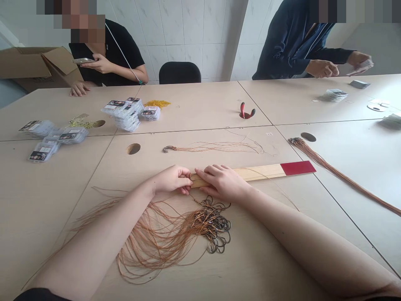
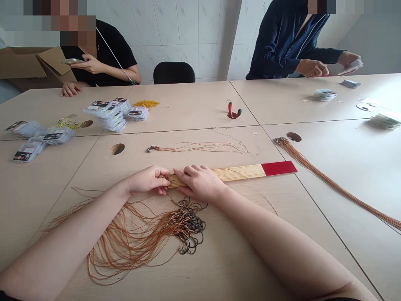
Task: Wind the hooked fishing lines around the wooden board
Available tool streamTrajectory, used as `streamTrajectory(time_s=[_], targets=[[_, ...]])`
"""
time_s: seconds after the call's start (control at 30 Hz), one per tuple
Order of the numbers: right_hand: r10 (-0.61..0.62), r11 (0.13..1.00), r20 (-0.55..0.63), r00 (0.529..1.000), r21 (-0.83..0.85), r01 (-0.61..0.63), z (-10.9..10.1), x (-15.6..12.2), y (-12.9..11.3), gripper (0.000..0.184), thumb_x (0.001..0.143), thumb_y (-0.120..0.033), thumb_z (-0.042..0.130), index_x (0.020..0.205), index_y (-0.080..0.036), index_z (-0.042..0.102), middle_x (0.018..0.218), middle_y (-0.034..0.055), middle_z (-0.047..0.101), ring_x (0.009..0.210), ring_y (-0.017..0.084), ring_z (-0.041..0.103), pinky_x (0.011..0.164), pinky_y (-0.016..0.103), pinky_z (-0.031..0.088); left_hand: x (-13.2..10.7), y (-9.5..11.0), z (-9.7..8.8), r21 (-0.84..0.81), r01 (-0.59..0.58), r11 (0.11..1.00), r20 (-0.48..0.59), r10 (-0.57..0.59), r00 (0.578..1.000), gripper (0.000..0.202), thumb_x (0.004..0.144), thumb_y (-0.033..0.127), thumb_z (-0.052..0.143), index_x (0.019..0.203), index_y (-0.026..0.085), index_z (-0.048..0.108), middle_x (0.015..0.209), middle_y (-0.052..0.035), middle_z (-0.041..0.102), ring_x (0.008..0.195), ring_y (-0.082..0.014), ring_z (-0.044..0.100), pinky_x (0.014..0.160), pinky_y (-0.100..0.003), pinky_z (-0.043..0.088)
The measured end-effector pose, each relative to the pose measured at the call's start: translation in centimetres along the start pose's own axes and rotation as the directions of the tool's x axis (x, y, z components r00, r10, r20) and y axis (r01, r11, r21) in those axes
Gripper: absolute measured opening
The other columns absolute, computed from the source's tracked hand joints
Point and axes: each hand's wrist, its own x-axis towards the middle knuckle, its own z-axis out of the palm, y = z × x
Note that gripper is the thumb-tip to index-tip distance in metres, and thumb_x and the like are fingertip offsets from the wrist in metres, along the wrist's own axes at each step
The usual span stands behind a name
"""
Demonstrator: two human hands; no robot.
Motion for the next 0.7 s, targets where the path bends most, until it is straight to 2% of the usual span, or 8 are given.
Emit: streamTrajectory(time_s=[0.53, 0.7], targets=[[0.013, 0.999, -0.003, 1.000, -0.031, -0.013, -0.03, 0.01, -0.04, 0.052, 0.088, -0.043, 0.041, 0.132, -0.017, 0.037, 0.098, 0.0100, 0.052, 0.090, 0.021, 0.047, 0.079, 0.034, 0.040, -0.03, 0.08, -0.06, -0.043, 0.003, 0.999, 0.019, -0.002, 1.000, 0.009, 0.076, 0.022, 0.055, 0.072, 0.014, 0.053, 0.063, 0.0002, 0.060, 0.058, -0.0115, 0.061, 0.058, -0.024, 0.051], [0.007, 1.000, -0.002, 1.000, -0.027, -0.007, -0.04, 0.06, 0.04, 0.052, 0.088, -0.044, 0.040, 0.132, -0.017, 0.036, 0.098, 0.0098, 0.052, 0.090, 0.021, 0.047, 0.078, 0.034, 0.040, 0.03, -0.12, -0.11, -0.057, 0.001, 0.998, 0.019, 0.000, 1.000, 0.013, 0.076, 0.025, 0.056, 0.072, 0.013, 0.053, 0.065, -0.0005, 0.060, 0.058, -0.0116, 0.061, 0.057, -0.024, 0.051]])
